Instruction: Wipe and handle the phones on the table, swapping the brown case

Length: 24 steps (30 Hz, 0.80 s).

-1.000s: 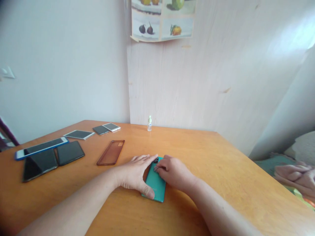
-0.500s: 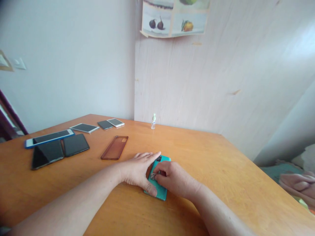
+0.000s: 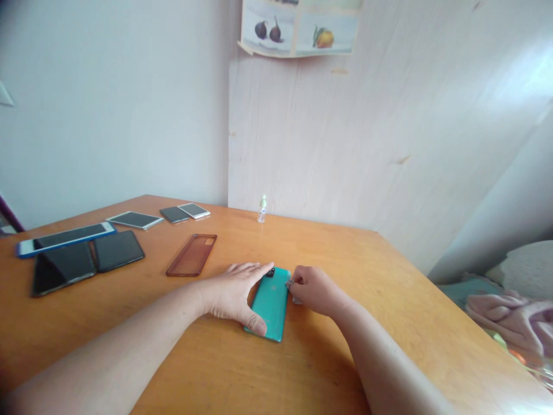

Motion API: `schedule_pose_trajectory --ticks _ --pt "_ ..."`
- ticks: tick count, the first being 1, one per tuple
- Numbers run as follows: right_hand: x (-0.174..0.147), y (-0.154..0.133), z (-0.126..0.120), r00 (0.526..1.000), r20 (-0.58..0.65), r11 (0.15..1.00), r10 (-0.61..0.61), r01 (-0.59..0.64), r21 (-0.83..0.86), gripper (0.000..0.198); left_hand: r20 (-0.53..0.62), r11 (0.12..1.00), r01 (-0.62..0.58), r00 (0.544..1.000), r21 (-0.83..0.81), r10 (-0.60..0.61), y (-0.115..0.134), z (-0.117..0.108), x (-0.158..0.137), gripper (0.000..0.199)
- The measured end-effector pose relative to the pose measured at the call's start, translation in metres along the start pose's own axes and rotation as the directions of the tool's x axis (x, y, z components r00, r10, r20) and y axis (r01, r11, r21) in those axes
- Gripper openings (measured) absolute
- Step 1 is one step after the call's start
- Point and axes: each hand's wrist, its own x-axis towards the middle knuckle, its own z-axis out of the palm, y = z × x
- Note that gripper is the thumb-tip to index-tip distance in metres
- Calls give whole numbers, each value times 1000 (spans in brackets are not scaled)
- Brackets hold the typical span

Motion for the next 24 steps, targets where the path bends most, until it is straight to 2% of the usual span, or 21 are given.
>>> schedule_pose_trajectory --ticks 2,5,8,10,11,15,17,19,21,24 --pt "-13 -11 -6 987 149 997 -53 45 57 5 6 1000 5 1000 -2 -5 0 0 0 128" --pt "-33 -26 -15 923 367 991 -116 81 110 7 12 1000 8 1000 -5 -8 0 -1 1 128" --pt "-44 -34 -17 868 476 989 -141 106 101 5 8 1000 -2 1000 -7 2 0 0 1 129" --pt "-42 -34 -13 872 457 984 -176 137 116 4 5 1000 -13 1000 -8 13 0 0 1 129" --pt "-39 -32 -10 889 416 981 -190 152 123 4 4 1000 -17 1000 -8 17 0 0 1 129" --pt "-13 -19 7 981 75 984 -176 176 17 7 -1 1000 -15 1000 -7 15 -2 1 1 128" --pt "-3 -15 13 976 -108 981 -188 180 -78 6 -5 1000 -18 1000 -12 18 -3 2 2 127" --pt "-2 -16 17 953 -197 970 -230 210 -121 4 -5 999 -24 1000 -21 24 -3 3 2 127" --pt "-9 -26 18 940 -156 951 -303 290 -102 9 -4 999 -25 1000 -33 25 -3 3 1 126" --pt "-28 -46 15 896 53 897 -441 441 3 17 -7 999 -18 1000 -44 18 -1 2 1 128"
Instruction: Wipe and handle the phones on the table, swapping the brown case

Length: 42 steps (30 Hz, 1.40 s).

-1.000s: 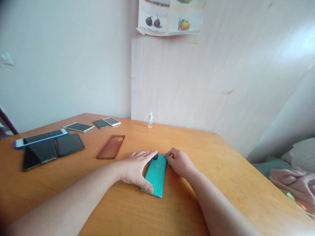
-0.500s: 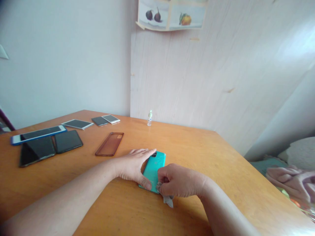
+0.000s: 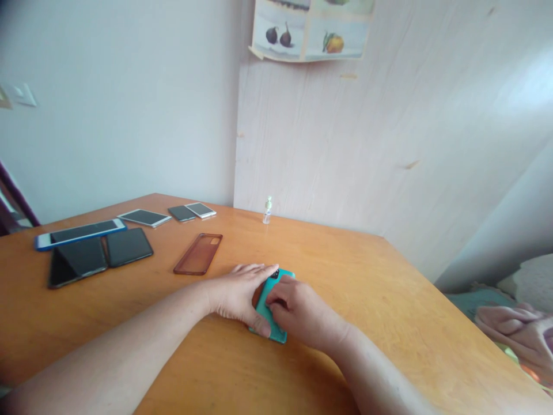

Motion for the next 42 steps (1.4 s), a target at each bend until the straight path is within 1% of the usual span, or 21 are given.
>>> schedule_pose_trajectory --ticks 2,3,4,6,8,9,11,14,16,19,22,24,26,29,31,33,36,37,38,40,42 --pt "-3 -10 -2 992 106 996 -67 60 65 20 -5 1000 2 1000 -3 -2 1 0 0 129" --pt "-3 -9 -2 990 119 995 -77 68 72 22 -6 1000 1 1000 -2 -1 2 -1 -1 129" --pt "-2 -6 -3 993 100 997 -67 62 54 23 -5 1000 0 1000 -1 0 2 -1 -1 128" --pt "2 8 -3 1000 -4 999 2 -3 -37 22 2 1000 -3 1000 0 3 2 -2 -1 127" --pt "6 21 -3 991 -108 989 78 -91 -120 21 9 1000 -2 1000 -2 2 2 -2 -1 127" --pt "7 24 -3 987 -129 983 94 -112 -142 21 12 1000 0 1000 -5 0 2 -2 -1 128" --pt "6 19 -3 994 -95 990 62 -74 -119 21 13 1000 11 1000 -14 -11 2 -2 -1 130" --pt "1 0 -1 997 49 998 -58 57 11 22 10 999 20 1000 -29 -20 3 -2 -1 134" --pt "1 -5 2 996 58 996 -73 70 55 22 6 999 13 1000 -32 -12 4 -3 -1 133" --pt "8 13 5 997 -67 998 41 -44 -35 20 5 999 17 1000 -33 -17 6 -3 -2 134" --pt "15 40 1 969 -165 968 182 -206 -146 21 -22 999 37 999 -30 -38 7 -4 -3 138" --pt "14 46 -3 954 -194 948 229 -264 -180 25 -45 997 77 996 -12 -78 6 -4 -3 137" --pt "10 40 -3 961 -182 953 207 -241 -185 27 -51 995 104 993 6 -103 6 -5 -4 132" --pt "4 24 2 992 -87 987 87 -98 -125 21 -39 998 63 997 15 -62 5 -5 -4 122" --pt "6 23 5 996 -73 994 46 -53 -96 18 -33 999 38 999 15 -38 4 -5 -4 121" --pt "12 33 4 985 -140 985 99 -117 -125 20 -28 1000 25 999 12 -25 4 -4 -3 125" --pt "20 56 -2 925 -285 929 252 -314 -195 25 -8 1000 21 1000 4 -21 4 -3 -3 128" --pt "20 60 -4 908 -312 911 279 -353 -212 26 -1 1000 24 1000 1 -24 4 -3 -3 127" --pt "20 62 -5 904 -322 903 280 -362 -230 26 4 1000 25 1000 -3 -25 4 -3 -3 126" --pt "18 58 -3 932 -294 919 211 -292 -265 24 -3 1000 12 1000 -13 -12 3 -3 -3 125" --pt "15 49 1 966 -238 947 96 -162 -278 23 -20 1000 -11 1000 -22 10 3 -2 -3 122"
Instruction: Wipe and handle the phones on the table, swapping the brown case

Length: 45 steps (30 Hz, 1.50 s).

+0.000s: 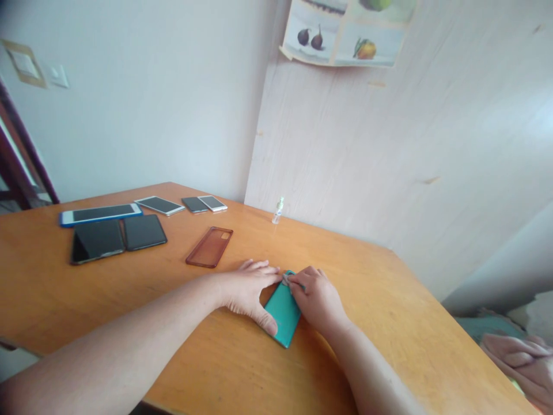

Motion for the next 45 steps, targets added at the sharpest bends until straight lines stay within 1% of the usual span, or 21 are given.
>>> schedule_pose_trajectory --ticks 2,3,7,9,11,13,15,17,21,23,26,28,30,32,34,35,37,39,42,43,45 --pt "-1 -5 2 997 10 996 -81 80 26 24 -10 1000 -9 1000 -2 9 0 0 0 121" --pt "0 -4 2 996 6 996 -84 84 25 25 -11 1000 -11 1000 -1 11 0 1 0 120" --pt "9 16 2 998 -28 995 52 -54 -80 27 -2 1000 -5 1000 2 5 -2 1 0 119" --pt "9 20 1 997 -26 990 74 -77 -121 28 0 1000 3 1000 1 -3 -3 2 1 119" --pt "5 13 1 1000 -6 995 15 -15 -101 27 -11 1000 -2 1000 -2 2 -3 2 1 117" --pt "-1 1 2 997 19 997 -75 76 -30 27 -21 1000 -8 1000 0 8 -2 2 1 113" --pt "-3 -7 3 992 29 992 -123 122 36 27 -22 1000 -10 1000 11 10 -2 2 1 108" --pt "0 -4 5 996 11 996 -85 85 39 26 -26 1000 -10 1000 15 11 -1 2 1 105" --pt "9 22 5 994 -36 991 102 -104 -84 29 -40 1000 -6 999 -8 5 -2 3 1 102" --pt "8 25 4 990 -36 982 136 -140 -126 29 -35 1000 -1 999 -13 1 -3 3 1 103" --pt "-2 7 3 996 -11 993 85 -85 -86 28 -29 1000 3 1000 -1 -3 -1 1 1 105" --pt "-8 -12 1 999 35 1000 15 -15 5 28 -30 1000 9 1000 6 -9 1 0 1 102" --pt "-11 -24 -2 999 49 995 -16 11 97 27 -29 1000 18 999 3 -18 3 -2 0 97" --pt "-10 -24 -5 999 -13 991 40 -38 125 29 -29 1000 32 999 0 -32 4 -3 0 95" --pt "-9 -12 -9 983 -96 985 158 -151 78 31 -32 999 47 998 9 -47 4 -3 -1 100" --pt "-8 -4 -11 969 -110 975 222 -219 39 32 -36 999 52 998 15 -52 4 -2 -1 103" --pt "-8 11 -13 941 -65 942 332 -334 -27 34 -54 998 53 997 26 -52 5 -2 -2 107" --pt "-9 20 -13 918 20 918 395 -393 -59 37 -103 999 32 994 36 -28 5 -3 -3 105" --pt "-10 19 -7 920 87 924 381 -377 -63 41 -210 999 -31 977 34 38 8 -6 -5 95" --pt "-10 16 -5 928 86 932 362 -357 -67 41 -239 998 -55 969 24 59 8 -7 -5 89" --pt "-9 12 -3 943 68 943 326 -319 -91 41 -270 995 -99 958 -5 94 10 -9 -6 69"
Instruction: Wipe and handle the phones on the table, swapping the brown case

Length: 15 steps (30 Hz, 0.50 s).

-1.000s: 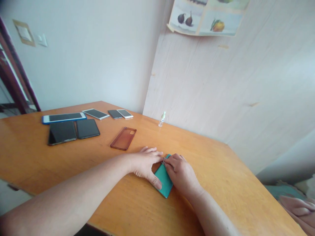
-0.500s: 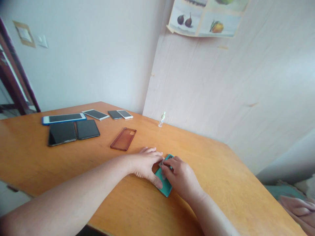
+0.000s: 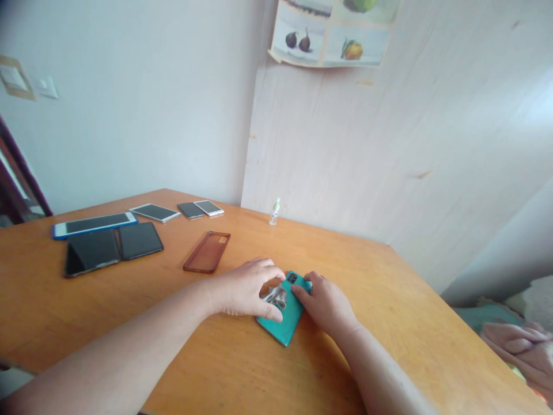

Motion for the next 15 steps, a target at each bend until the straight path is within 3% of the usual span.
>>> schedule_pose_trajectory --ticks 3,5,10,15 --pt "1 -4 0 1000 -16 998 -8 7 -56 42 27 998 -63 998 -26 64 4 -1 -2 33" --pt "1 -6 -1 1000 -19 995 10 -12 -96 45 56 993 -114 992 13 113 6 1 -3 20" --pt "0 -10 -2 998 -65 981 -1 -12 -192 50 7 975 -127 992 185 128 5 11 -4 22" --pt "-1 -18 -2 997 -28 982 -65 59 -178 49 -41 975 -77 995 210 88 -2 17 0 27"
